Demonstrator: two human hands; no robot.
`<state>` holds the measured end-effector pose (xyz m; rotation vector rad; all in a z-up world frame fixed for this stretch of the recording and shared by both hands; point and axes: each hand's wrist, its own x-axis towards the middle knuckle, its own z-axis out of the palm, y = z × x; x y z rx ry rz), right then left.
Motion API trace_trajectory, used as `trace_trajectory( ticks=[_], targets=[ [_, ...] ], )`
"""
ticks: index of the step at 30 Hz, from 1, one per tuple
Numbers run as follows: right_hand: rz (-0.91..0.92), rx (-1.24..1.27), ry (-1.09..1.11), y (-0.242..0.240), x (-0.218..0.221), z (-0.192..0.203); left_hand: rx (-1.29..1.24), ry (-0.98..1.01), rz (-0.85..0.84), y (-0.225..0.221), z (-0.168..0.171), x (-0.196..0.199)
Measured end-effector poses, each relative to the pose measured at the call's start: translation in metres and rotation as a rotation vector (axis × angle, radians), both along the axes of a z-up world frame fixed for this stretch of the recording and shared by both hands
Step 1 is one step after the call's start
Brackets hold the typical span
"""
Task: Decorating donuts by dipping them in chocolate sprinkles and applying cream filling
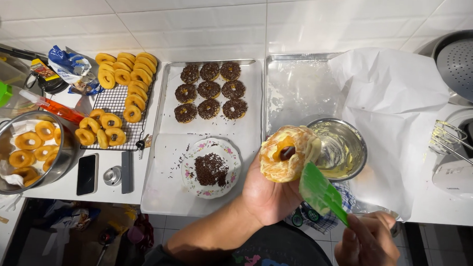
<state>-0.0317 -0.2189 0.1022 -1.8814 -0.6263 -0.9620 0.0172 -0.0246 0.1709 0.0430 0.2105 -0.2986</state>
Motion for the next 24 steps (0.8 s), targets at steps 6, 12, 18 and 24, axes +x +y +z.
trace_trajectory(
  ticks=[6,12,18,24],
  targets=[
    [0.072,0.125,0.03,0.004,0.02,0.008,-0.13,-0.124,0.034,-0.005,0.014,-0.003],
    [0.079,0.251,0.198,0.007,0.01,0.053,-0.082,-0.021,-0.017,0.005,0.001,-0.001],
    [0.188,0.695,0.521,-0.028,0.038,0.0,-0.06,0.023,-0.067,0.01,-0.01,-0.003],
    [0.125,0.212,0.323,-0.003,0.013,0.051,-0.1,-0.098,0.06,0.011,-0.014,-0.006]
  ],
)
